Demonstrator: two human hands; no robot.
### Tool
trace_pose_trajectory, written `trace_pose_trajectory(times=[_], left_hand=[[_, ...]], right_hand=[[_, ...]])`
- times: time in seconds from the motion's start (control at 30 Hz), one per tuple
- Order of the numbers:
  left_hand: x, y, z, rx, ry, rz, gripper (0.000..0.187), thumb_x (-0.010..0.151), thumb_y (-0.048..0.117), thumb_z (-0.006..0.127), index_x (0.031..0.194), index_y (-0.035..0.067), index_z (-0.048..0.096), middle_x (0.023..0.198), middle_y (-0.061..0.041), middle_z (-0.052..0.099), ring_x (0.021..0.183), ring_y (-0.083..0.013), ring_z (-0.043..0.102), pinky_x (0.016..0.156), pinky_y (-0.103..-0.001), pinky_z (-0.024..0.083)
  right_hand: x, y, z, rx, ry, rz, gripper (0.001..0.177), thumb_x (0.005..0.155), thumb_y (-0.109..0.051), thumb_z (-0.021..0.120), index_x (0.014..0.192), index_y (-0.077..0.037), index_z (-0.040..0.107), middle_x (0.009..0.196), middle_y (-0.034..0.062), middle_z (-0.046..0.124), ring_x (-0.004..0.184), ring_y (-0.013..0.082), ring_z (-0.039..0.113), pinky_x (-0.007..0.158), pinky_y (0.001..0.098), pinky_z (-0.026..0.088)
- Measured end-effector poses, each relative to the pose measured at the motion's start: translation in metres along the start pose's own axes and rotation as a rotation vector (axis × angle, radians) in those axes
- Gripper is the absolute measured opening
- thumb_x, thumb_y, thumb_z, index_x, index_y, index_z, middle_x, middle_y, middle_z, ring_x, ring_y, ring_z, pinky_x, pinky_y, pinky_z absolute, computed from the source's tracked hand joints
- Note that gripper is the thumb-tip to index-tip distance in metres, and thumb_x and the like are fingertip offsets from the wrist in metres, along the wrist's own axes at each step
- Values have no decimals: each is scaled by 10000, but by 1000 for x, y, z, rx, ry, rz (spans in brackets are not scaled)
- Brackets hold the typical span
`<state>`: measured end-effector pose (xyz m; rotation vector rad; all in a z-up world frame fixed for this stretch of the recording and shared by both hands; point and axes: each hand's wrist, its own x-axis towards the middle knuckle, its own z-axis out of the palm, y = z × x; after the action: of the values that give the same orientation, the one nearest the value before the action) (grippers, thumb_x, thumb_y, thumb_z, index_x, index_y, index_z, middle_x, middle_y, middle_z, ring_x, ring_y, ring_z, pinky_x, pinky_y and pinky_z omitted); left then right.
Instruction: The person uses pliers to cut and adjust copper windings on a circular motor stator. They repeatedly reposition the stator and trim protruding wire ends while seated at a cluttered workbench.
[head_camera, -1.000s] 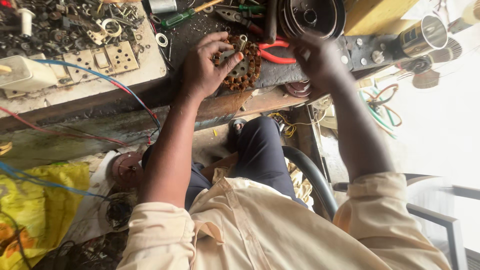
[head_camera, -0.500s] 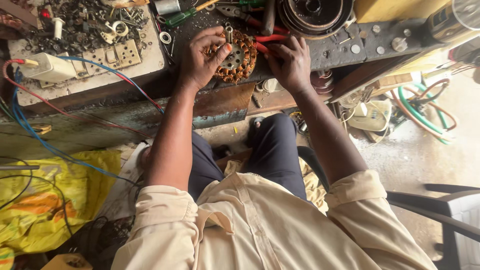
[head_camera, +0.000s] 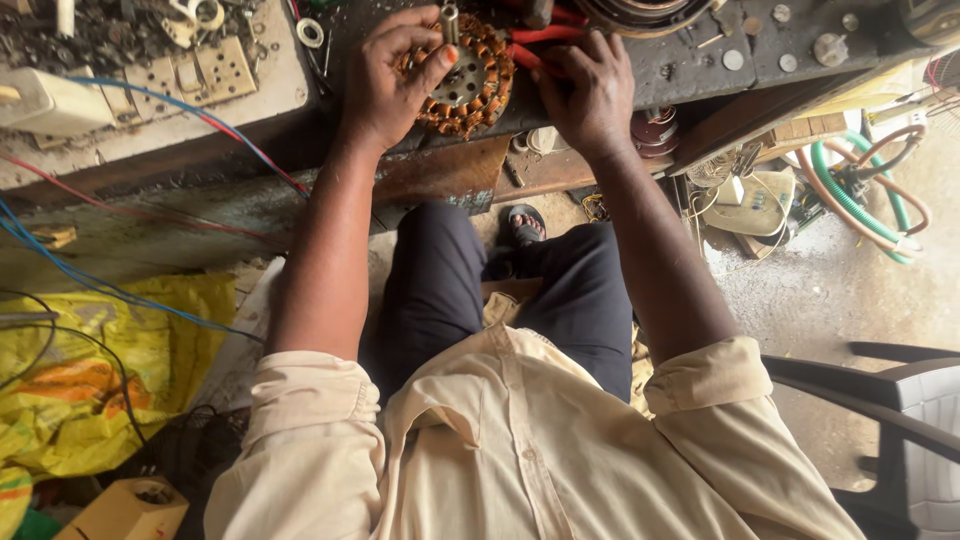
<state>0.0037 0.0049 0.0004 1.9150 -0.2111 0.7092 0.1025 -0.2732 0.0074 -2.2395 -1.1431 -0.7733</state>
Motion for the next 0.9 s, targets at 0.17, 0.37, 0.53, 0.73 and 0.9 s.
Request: trace_pose_trajectory(times=[0.17,0.37,0.53,0.73,0.9], left_hand=[[1,2,-1,-16,3,11,404,1012,403,815,1092,10,762,1360,-177,692,1325,-302,653,1128,-422,538],[0,1,-2,-39,-19,-21,440,1002,436,798,1114,13,754,1376,-176,684,1342,-308,647,1145,-429,529],[1,-2,0,-38,-31,-25,453,1011,458,783,1107,16,758,1404,-204,657,1359,-331,623,1145,-451,521],[0,-2,2,-32,-18,-27,400,995,420,801,1057,28,750,1421,-218,645,1357,-351,623,1147,-462,516],[2,15,-6,-50,-40,-46,376,1005,383,799,1075,19,732,1434,-223,639,1362,-374,623,1136,-470,517]], right_hand=[[5,-6,-3,36,-16,6,162,950,-181,843,1062,-109,750,1039,78,637,1004,318,587,873,434,494],[8,-8,-4,13,-31,4,163,962,-179,838,1071,-96,748,1070,79,645,1030,313,594,889,425,507],[7,-8,-5,9,-60,46,150,976,-187,847,1056,-97,758,1064,78,653,1024,310,602,882,422,517],[11,-11,-9,13,-104,40,266,917,-237,873,1099,-78,762,1148,100,681,1082,334,622,932,441,523],[17,-18,-12,28,-80,57,217,915,-200,855,1085,-99,764,1166,90,698,1123,328,634,961,448,534]])
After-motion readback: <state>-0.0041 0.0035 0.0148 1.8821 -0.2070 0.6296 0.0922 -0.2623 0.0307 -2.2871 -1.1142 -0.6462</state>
